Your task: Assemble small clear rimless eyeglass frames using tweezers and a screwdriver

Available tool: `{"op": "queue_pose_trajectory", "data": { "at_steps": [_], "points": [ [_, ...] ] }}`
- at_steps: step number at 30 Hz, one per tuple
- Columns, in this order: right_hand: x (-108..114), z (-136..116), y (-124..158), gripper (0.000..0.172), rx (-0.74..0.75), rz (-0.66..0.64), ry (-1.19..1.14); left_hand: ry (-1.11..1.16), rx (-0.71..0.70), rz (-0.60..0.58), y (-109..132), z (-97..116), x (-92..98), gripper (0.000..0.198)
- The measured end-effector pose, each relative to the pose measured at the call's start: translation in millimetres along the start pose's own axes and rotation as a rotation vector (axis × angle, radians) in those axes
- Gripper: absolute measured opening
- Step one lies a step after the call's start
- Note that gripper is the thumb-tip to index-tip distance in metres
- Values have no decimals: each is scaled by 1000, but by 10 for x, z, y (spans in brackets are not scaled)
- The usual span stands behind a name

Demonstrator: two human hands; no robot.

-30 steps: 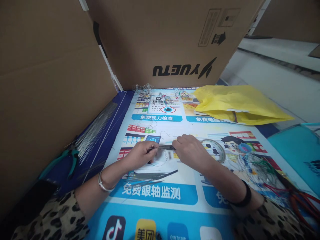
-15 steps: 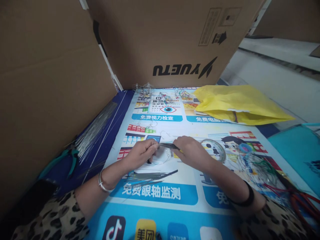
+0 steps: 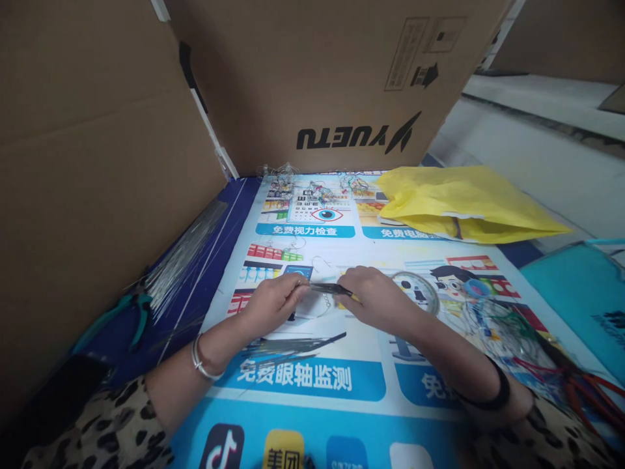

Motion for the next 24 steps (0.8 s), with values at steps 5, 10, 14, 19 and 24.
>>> {"op": "queue_pose_trajectory", "data": {
  "at_steps": [5,10,14,19,24],
  "points": [
    [4,-11,1,22,0,20,27,-139,-56,57,6,24,1,18],
    [5,-26,2,22,-3,48,47,-191,-97,72,12,15,-9,18],
    [-2,-27,5,23,-2,71,47,-204,-121,87,18,10,-15,18],
    [-24,-21,9,21,-12,73,59,-215,-140,97,16,7,-18,21],
    [-18,-36,12,21,-25,49,76,-186,-132,82,11,-2,-20,22]
  ]
}}
Point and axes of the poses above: each hand's wrist, its own y-axis away from the middle knuckle, its own x-axis out of the back of the hand, z = x × y, the point moved 2 cm from there along -y, towards the middle knuckle, and after that the axes turned 9 degrees about x, right-handed, at the moved point
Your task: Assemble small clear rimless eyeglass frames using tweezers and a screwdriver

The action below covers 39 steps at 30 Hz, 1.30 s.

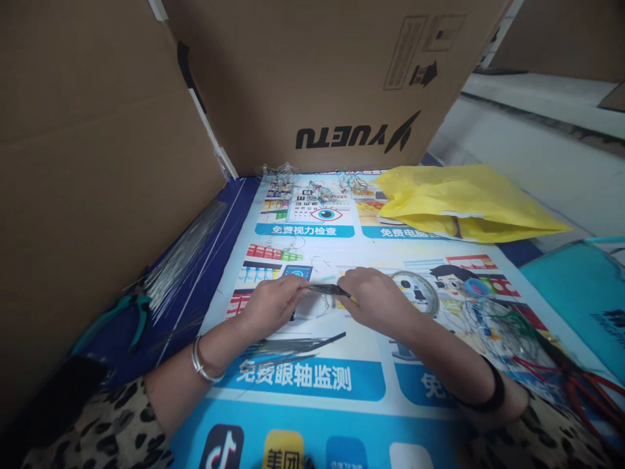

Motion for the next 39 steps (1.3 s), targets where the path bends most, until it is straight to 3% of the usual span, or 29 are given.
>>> {"op": "queue_pose_trajectory", "data": {
  "at_steps": [14,20,27,39],
  "points": [
    [-38,42,-25,24,-61,8,-88,206,226,-18,1,-38,37,20],
    [-18,52,-33,22,-46,3,-263,295,153,89,9,-58,32,20],
    [100,-39,-7,23,-40,23,-118,213,57,190,29,-49,45,20],
    [109,-37,0,21,-32,22,-73,255,-50,174,27,-58,34,29]
  ]
}}
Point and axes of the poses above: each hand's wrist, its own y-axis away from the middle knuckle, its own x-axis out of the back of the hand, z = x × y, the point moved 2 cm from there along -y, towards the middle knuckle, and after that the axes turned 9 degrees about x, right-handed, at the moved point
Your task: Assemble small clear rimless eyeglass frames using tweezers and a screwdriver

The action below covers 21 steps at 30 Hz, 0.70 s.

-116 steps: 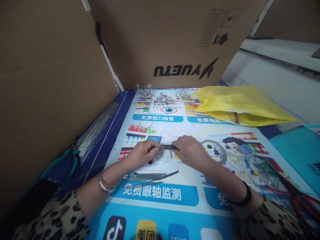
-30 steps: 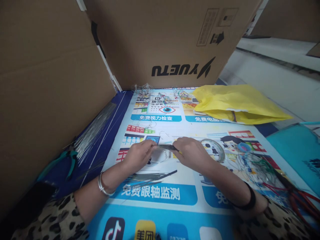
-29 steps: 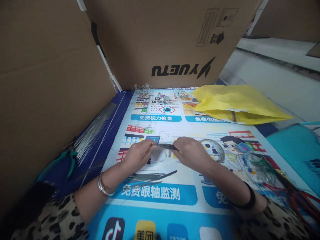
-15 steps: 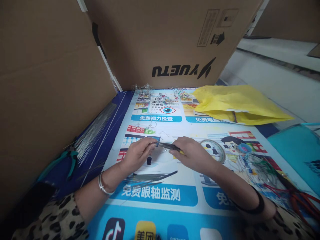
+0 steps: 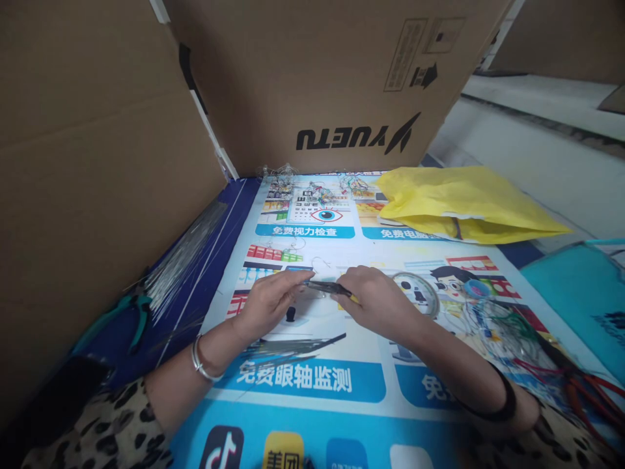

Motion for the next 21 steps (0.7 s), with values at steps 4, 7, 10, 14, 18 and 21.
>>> {"op": "queue_pose_trajectory", "data": {
  "at_steps": [4,7,10,14,18,21],
  "points": [
    [-20,-7,2,21,14,0,-11,7,-6,-40,6,-15,-10,31],
    [-35,-14,0,22,14,-17,-15,20,-13,-53,2,-11,-11,30],
    [-46,-17,0,22,19,-35,-20,18,-13,-54,-3,-4,-5,30],
    [-49,-1,1,23,23,-17,-41,17,-3,-70,-2,-8,-3,30],
    [-49,13,4,22,21,10,-51,14,-15,-65,-2,-10,-2,31],
    [-49,15,9,23,20,23,-48,20,-17,-65,-3,-6,-2,31]
  ]
}}
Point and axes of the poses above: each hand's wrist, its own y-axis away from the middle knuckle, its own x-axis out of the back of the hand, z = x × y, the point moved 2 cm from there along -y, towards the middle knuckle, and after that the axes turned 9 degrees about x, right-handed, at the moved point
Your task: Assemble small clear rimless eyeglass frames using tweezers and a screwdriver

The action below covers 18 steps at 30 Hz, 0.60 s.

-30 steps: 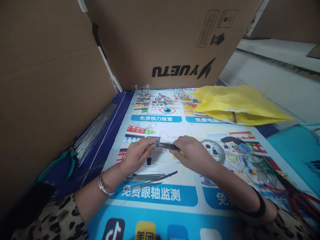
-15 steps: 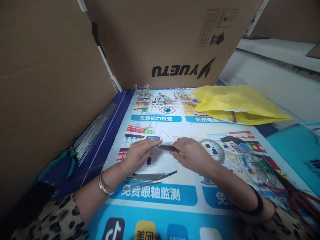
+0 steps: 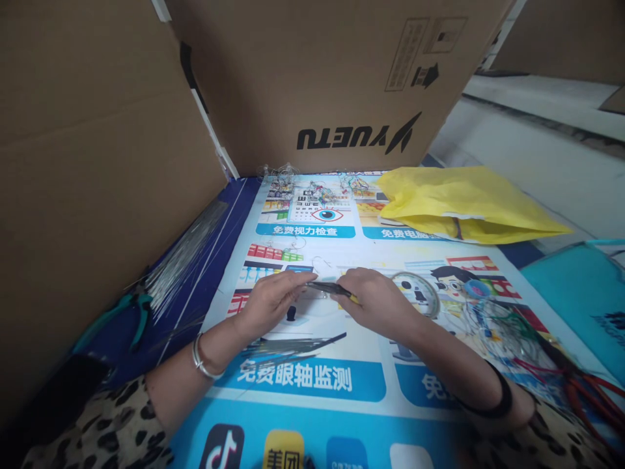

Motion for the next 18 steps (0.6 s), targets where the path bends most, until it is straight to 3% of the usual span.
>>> {"op": "queue_pose_trajectory", "data": {
  "at_steps": [18],
  "points": [
    [-19,-27,0,19,-26,-54,84,-24,-75,19,1,-18,-17,30]
  ]
}}
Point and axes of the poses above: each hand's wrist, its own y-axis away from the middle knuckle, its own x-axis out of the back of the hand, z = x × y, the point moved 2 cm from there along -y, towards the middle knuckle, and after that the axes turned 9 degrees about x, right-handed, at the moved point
